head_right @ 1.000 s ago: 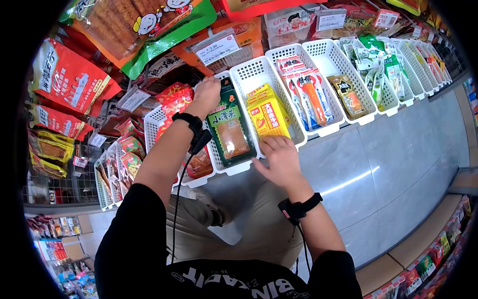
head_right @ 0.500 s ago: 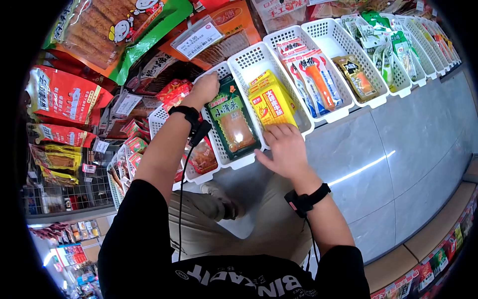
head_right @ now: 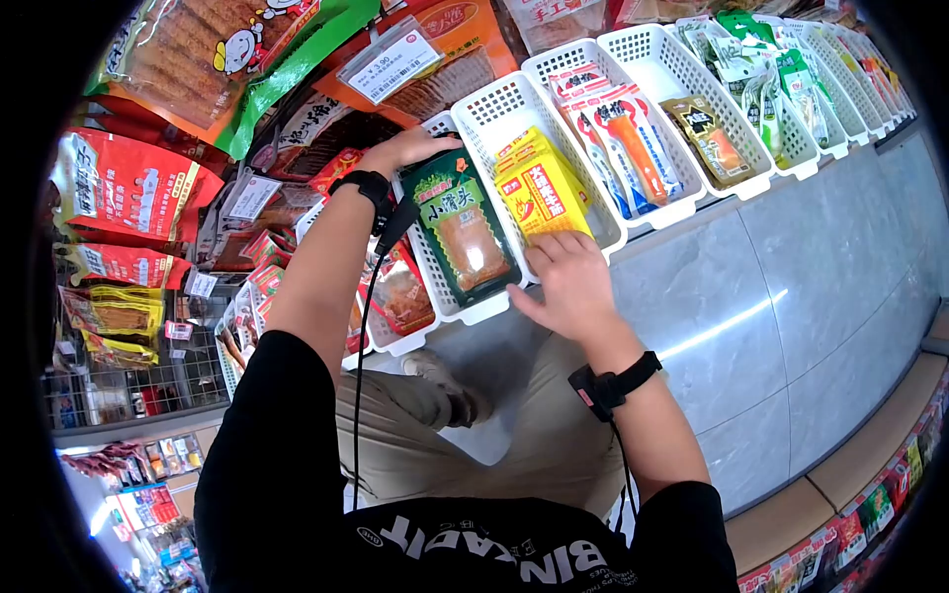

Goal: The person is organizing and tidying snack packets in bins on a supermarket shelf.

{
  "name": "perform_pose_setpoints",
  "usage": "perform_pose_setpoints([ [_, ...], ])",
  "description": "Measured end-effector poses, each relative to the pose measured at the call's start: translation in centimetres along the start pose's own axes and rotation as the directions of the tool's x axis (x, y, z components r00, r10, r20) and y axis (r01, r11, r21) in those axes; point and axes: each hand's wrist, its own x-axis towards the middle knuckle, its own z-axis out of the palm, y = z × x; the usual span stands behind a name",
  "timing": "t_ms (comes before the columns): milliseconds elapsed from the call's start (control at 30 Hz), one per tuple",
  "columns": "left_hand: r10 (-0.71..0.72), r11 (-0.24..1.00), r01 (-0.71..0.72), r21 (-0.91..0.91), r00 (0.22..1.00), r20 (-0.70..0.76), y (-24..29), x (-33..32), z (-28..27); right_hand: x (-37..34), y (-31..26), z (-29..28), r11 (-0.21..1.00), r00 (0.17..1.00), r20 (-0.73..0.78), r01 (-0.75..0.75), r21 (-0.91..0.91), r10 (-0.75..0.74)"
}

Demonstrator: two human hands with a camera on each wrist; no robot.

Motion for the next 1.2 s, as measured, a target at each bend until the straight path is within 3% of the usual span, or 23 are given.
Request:
perform_pose_setpoints([
  [33, -0.009, 0.999, 0.010, -0.036, 0.999, 0.040, -0.1, 0.3, -0.1, 0.0, 0.0, 0.0, 1.000, 1.000, 0.002, -0.005, -0.003, 0.005],
  [67, -0.200, 0.979, 0.203, 0.004, 0.960, 0.195, 0.0, 0.7, -0.5, 0.0, 0.1, 0.1, 1.000, 1.000, 0.000, -0.008, -0.007, 0.008],
  [167, -0.074, 0.996, 0.081, -0.030, 0.980, 0.185, -0.9, 0.2, -0.5, -0.1, 0.1, 0.1, 0.999, 0.999, -0.029, 0.015, -0.029, -0.016],
  [233, -0.107, 0.994, 0.099, 0.049, 0.976, 0.192, -0.3, -0.3, -0.8, 0.1, 0.2, 0.0, 1.000, 1.000, -0.016, 0.008, -0.009, -0.008],
  [300, -0.191, 0.957, 0.257, -0.135, 0.908, 0.373, 0.7, -1.4, -1.9, -0.1, 0.1, 0.0, 1.000, 1.000, 0.000, 0.004, 0.014, -0.004],
  [367, -0.183, 0.949, 0.265, -0.171, 0.904, 0.387, 1.8, -2.7, -2.8, 0.0, 0.0, -0.1, 1.000, 1.000, -0.016, 0.006, -0.007, -0.006],
  [467, -0.050, 0.915, 0.236, -0.328, 0.872, 0.487, 1.3, -3.5, -3.5, 0.0, 0.0, 0.0, 1.000, 1.000, -0.022, 0.004, -0.017, -0.004],
  [600, -0.089, 0.968, 0.185, -0.171, 0.886, 0.455, 4.8, -7.4, -5.2, -0.1, -0.1, -0.3, 1.000, 1.000, -0.018, 0.013, 0.006, -0.013],
  [667, -0.036, 0.974, 0.139, -0.177, 0.873, 0.487, 3.1, -7.0, -4.7, 0.1, -0.3, -0.9, 0.986, 0.994, 0.069, -0.098, 0.137, 0.089],
  [733, 0.067, 0.983, 0.032, -0.179, 0.853, 0.518, 2.6, -7.5, -4.7, 0.6, -0.3, -0.8, 0.957, 0.992, 0.014, -0.126, 0.261, 0.126],
  [767, 0.058, 0.992, 0.012, -0.126, 0.840, 0.539, 2.3, -7.5, -4.6, 0.8, -0.3, -0.7, 0.913, 0.984, -0.031, -0.149, 0.381, 0.174],
  [800, 0.102, 0.987, -0.024, -0.156, 0.850, 0.517, 2.6, -8.3, -4.5, 1.4, -0.2, -0.7, 0.784, 0.976, 0.010, -0.180, 0.594, 0.217],
  [833, 0.146, 0.981, -0.058, -0.188, 0.856, 0.496, 3.0, -9.6, -4.4, 2.2, -0.2, -0.3, 0.781, 0.976, 0.018, -0.184, 0.597, 0.216],
  [867, 0.142, 0.980, -0.051, -0.193, 0.856, 0.497, 3.6, -10.5, -4.3, 3.2, -0.3, 0.2, 0.672, 0.978, -0.005, -0.141, 0.727, 0.211],
  [900, 0.231, 0.952, -0.072, -0.297, 0.805, 0.547, 4.2, -11.2, -4.2, 4.1, -0.3, 0.7, 0.543, 0.977, -0.028, -0.093, 0.834, 0.210],
  [933, 0.323, 0.912, -0.081, -0.402, 0.746, 0.582, 4.4, -11.9, -3.9, 5.0, -0.5, 0.8, 0.540, 0.978, -0.018, -0.099, 0.836, 0.208],
  [1000, 0.350, 0.871, -0.064, -0.486, 0.775, 0.526, 3.4, -13.0, -2.8, 6.6, -0.9, 0.6, 0.183, 0.981, 0.128, -0.154, 0.971, 0.144],
  [1033, 0.374, 0.825, -0.059, -0.561, 0.802, 0.465, 3.0, -13.6, -2.3, 7.0, -0.8, 0.7, 0.179, 0.981, 0.138, -0.162, 0.970, 0.139],
  [1067, 0.461, 0.803, -0.195, -0.563, 0.803, 0.378, 2.6, -14.5, -1.6, 7.5, -0.7, 0.8, 0.000, 0.963, 0.236, -0.238, 0.971, 0.126],
  [1100, 0.455, 0.802, -0.189, -0.567, 0.808, 0.374, 2.5, -15.5, -0.7, 7.7, -0.7, 0.9, -0.176, 0.939, 0.329, -0.310, 0.934, 0.096],
  [1133, 0.391, 0.649, -0.075, -0.757, 0.887, 0.247, 2.3, -16.4, 0.4, 7.6, -0.9, 1.1, -0.081, 0.934, 0.331, -0.322, 0.943, 0.134],
  [1167, 0.284, 0.434, 0.002, -0.901, 0.949, 0.139, 2.1, -17.1, 1.6, 7.6, -0.8, 1.6, -0.083, 0.933, 0.336, -0.328, 0.941, 0.126],
  [1200, 0.155, 0.423, -0.057, -0.904, 0.988, 0.010, 1.8, -17.6, 3.1, 7.4, -0.7, 2.5, -0.110, 0.912, 0.359, -0.344, 0.933, 0.197],
])
